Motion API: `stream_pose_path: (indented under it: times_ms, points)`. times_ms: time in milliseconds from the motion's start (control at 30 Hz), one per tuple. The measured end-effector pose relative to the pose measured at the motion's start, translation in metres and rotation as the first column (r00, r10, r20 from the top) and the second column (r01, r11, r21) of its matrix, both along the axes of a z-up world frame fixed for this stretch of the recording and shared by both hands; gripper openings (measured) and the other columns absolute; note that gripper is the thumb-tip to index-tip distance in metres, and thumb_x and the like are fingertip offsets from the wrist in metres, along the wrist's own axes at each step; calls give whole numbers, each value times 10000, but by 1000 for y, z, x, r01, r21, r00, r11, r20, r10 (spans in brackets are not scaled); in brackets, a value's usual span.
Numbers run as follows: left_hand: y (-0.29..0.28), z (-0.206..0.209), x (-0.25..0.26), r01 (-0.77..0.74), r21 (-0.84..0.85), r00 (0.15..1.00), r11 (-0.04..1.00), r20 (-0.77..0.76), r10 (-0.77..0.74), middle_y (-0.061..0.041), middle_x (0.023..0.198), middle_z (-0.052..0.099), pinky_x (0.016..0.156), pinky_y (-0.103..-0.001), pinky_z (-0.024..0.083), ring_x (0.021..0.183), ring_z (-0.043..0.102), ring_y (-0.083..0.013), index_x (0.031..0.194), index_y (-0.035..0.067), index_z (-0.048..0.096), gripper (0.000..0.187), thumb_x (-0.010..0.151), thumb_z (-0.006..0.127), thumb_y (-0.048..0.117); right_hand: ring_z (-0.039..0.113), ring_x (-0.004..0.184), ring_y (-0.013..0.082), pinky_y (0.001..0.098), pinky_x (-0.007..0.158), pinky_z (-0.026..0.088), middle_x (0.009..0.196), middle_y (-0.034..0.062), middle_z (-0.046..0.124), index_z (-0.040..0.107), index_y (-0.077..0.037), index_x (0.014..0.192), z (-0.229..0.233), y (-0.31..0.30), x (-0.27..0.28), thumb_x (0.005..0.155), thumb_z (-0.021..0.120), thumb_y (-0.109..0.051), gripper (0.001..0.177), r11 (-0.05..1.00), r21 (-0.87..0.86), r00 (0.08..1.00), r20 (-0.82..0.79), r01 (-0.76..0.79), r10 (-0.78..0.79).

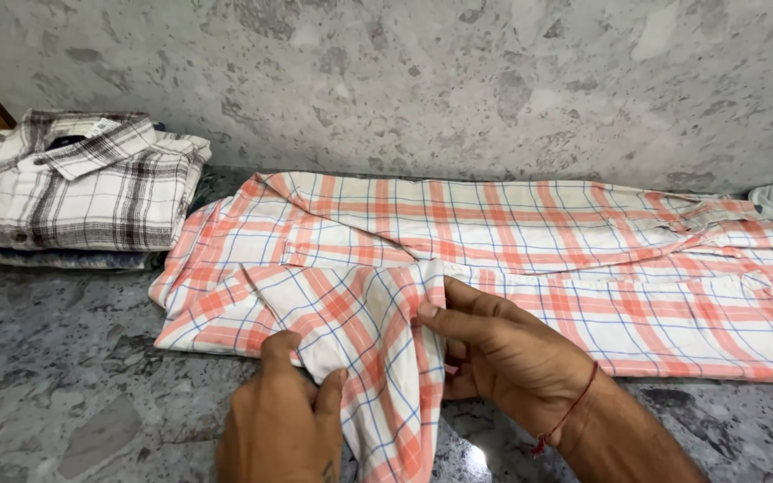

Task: Folding a button-up plaid shirt on a countertop.

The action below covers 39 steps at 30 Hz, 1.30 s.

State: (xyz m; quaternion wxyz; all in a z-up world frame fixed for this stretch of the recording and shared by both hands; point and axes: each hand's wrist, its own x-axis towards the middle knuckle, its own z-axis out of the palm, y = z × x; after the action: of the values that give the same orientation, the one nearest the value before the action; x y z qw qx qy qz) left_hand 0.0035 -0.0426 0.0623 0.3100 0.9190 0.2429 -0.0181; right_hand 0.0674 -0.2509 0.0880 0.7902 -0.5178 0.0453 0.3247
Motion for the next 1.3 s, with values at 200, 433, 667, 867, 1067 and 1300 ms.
stream_pose_path:
  times_ms: [200, 433, 667, 867, 1067, 1300]
  points:
    - [-17, 23, 0, 47, 96, 998, 994, -53, -42, -53, 1022, 775, 880, -487, 592, 1012, 750, -316, 1474, 311, 457, 615, 904, 685, 260, 705, 896, 68, 330, 792, 588, 1064, -18, 760, 605, -124, 1351, 19, 6, -17, 868, 717, -255, 513, 938, -328, 992, -11, 112, -123]
    - [2, 30, 9, 62, 157, 962, 986, 254, -102, -56, 915, 770, 728, -430, 615, 812, 761, -256, 1316, 189, 570, 464, 883, 727, 136, 601, 823, 70, 253, 661, 487, 1068, -8, 724, 512, -91, 1491, -2, -15, -12, 833, 787, -222, 725, 894, -433, 991, 116, 115, -72]
    - [19, 37, 26, 80, -88, 812, 993, 584, -13, -117, 685, 658, 548, -352, 525, 556, 680, -184, 1168, 26, 688, 253, 915, 673, 30, 716, 867, 177, 308, 685, 602, 1102, 142, 754, 466, -55, 1479, 23, -1, 7, 892, 694, -164, 639, 908, -376, 982, 99, 188, -162]
    - [9, 34, 34, 98, -308, 735, 946, 664, 140, -59, 819, 724, 624, -280, 551, 699, 725, -94, 1238, -8, 545, 403, 915, 720, 158, 729, 933, 206, 329, 846, 636, 1088, 162, 724, 387, -86, 1486, 22, 12, 39, 883, 727, -146, 695, 903, -152, 910, 172, 402, -377]
    - [1, 10, 15, -7, -256, 932, 967, 348, 99, -110, 1199, 611, 675, -371, 587, 835, 720, -254, 1457, 93, 408, 889, 739, 919, 210, 693, 881, 136, 319, 742, 615, 1011, 63, 689, 538, -69, 1382, 21, -2, 10, 903, 685, -260, 536, 584, -625, 754, 656, 518, 35]
    - [-13, 29, 14, 36, 272, 779, 962, 595, -197, -253, 1281, 533, 865, -439, 572, 1128, 620, -348, 1289, 39, 621, 635, 698, 848, 82, 627, 555, 157, 326, 537, 472, 637, 107, 680, 785, 26, 878, -2, -39, -69, 965, 765, -336, 374, 440, -891, 983, 161, 108, 85]
